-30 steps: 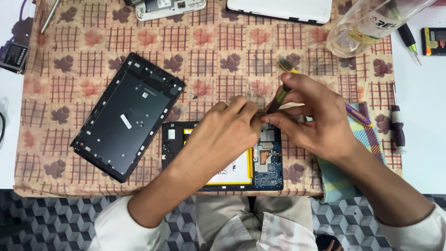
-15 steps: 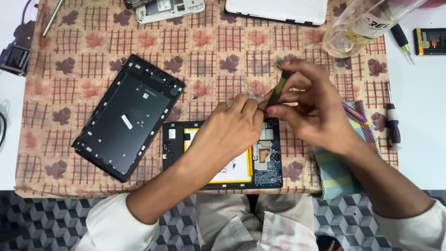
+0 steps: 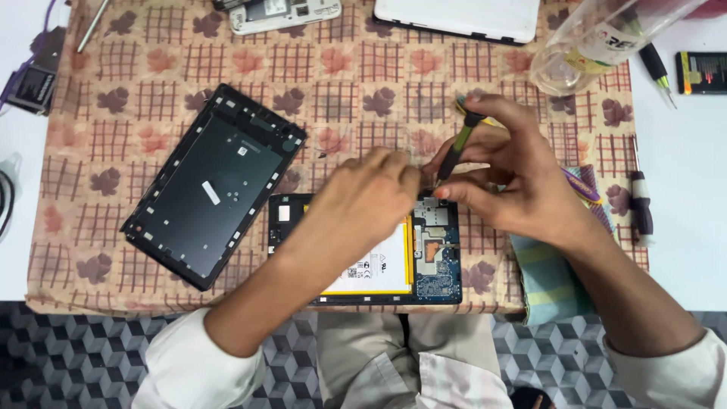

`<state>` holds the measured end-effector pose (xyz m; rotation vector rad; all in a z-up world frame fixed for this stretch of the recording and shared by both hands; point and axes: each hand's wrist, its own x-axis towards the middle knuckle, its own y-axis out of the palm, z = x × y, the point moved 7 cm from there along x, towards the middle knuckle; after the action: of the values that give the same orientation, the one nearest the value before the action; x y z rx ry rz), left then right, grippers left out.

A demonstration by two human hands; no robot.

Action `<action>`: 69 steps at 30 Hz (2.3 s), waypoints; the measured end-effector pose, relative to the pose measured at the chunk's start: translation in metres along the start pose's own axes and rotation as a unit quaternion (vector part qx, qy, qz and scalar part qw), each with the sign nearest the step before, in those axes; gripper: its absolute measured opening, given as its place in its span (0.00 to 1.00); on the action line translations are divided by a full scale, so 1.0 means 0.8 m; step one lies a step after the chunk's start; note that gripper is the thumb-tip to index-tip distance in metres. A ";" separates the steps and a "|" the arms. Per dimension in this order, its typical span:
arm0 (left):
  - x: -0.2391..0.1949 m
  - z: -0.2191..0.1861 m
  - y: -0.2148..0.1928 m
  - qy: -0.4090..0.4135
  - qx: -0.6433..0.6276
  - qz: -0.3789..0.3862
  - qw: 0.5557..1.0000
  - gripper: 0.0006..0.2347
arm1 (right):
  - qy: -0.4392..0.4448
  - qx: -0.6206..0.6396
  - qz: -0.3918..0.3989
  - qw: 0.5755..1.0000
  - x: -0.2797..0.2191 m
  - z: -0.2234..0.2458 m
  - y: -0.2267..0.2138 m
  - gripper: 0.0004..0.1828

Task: The person uses a screwdriver to remove screws from a disassembled tablet. They then lift and remove the motherboard from the device chassis and place it on the table.

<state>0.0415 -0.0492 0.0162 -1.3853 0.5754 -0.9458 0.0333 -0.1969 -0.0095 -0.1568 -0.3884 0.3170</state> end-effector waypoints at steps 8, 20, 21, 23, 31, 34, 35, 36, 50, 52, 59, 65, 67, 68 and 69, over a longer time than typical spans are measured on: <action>-0.006 0.003 0.001 0.037 -0.138 -0.005 0.990 0.12 | -0.024 -0.018 -0.007 1.000 -0.001 0.002 0.005 0.42; -0.001 -0.017 0.011 0.119 0.113 -0.052 0.985 0.04 | -0.053 -0.059 -0.025 0.997 -0.002 0.005 0.003 0.43; 0.000 -0.018 0.010 0.118 0.119 -0.068 0.984 0.05 | -0.039 -0.047 -0.020 0.998 -0.001 0.001 0.003 0.43; -0.002 -0.021 0.008 0.117 0.162 -0.092 0.976 0.06 | -0.040 -0.044 -0.009 0.998 -0.003 0.000 0.004 0.42; -0.009 -0.022 0.002 0.077 0.080 -0.050 0.993 0.03 | -0.043 -0.040 -0.046 0.997 0.000 0.003 0.005 0.42; -0.013 -0.021 -0.003 0.079 0.096 -0.056 0.991 0.04 | -0.037 -0.057 -0.043 0.997 -0.002 0.003 0.007 0.41; -0.013 -0.020 -0.004 0.080 0.090 -0.063 0.991 0.04 | -0.052 -0.067 -0.040 0.996 -0.003 0.006 0.008 0.41; -0.014 -0.021 -0.004 0.080 0.084 -0.069 0.991 0.04 | -0.067 -0.078 -0.036 0.994 -0.004 0.009 0.009 0.41; -0.019 -0.011 -0.002 0.071 0.036 -0.071 0.994 0.08 | -0.088 -0.064 -0.043 0.993 0.004 0.023 0.008 0.38; -0.018 -0.010 -0.002 0.071 0.032 -0.071 0.994 0.08 | -0.074 -0.027 -0.055 0.995 0.003 0.022 0.008 0.36; -0.004 -0.016 0.008 0.041 0.082 -0.036 0.995 0.05 | -0.107 -0.149 -0.064 0.981 0.003 0.034 0.007 0.42; 0.001 -0.019 0.014 0.029 0.128 -0.006 0.991 0.05 | -0.048 -0.011 -0.053 0.997 -0.004 0.013 0.005 0.39; 0.003 -0.018 0.014 0.029 0.126 0.004 0.992 0.05 | -0.047 0.011 -0.035 0.998 -0.002 0.012 0.007 0.39; 0.005 -0.017 0.014 0.026 0.109 0.004 0.994 0.06 | -0.043 0.007 -0.031 0.999 -0.002 0.011 0.007 0.39; 0.007 -0.016 0.014 0.024 0.090 0.005 0.996 0.08 | -0.037 0.003 -0.027 0.999 -0.003 0.010 0.007 0.40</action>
<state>0.0361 -0.0618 0.0044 -1.2015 0.5186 -1.0004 0.0267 -0.1919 -0.0041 -0.1283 -0.4631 0.2713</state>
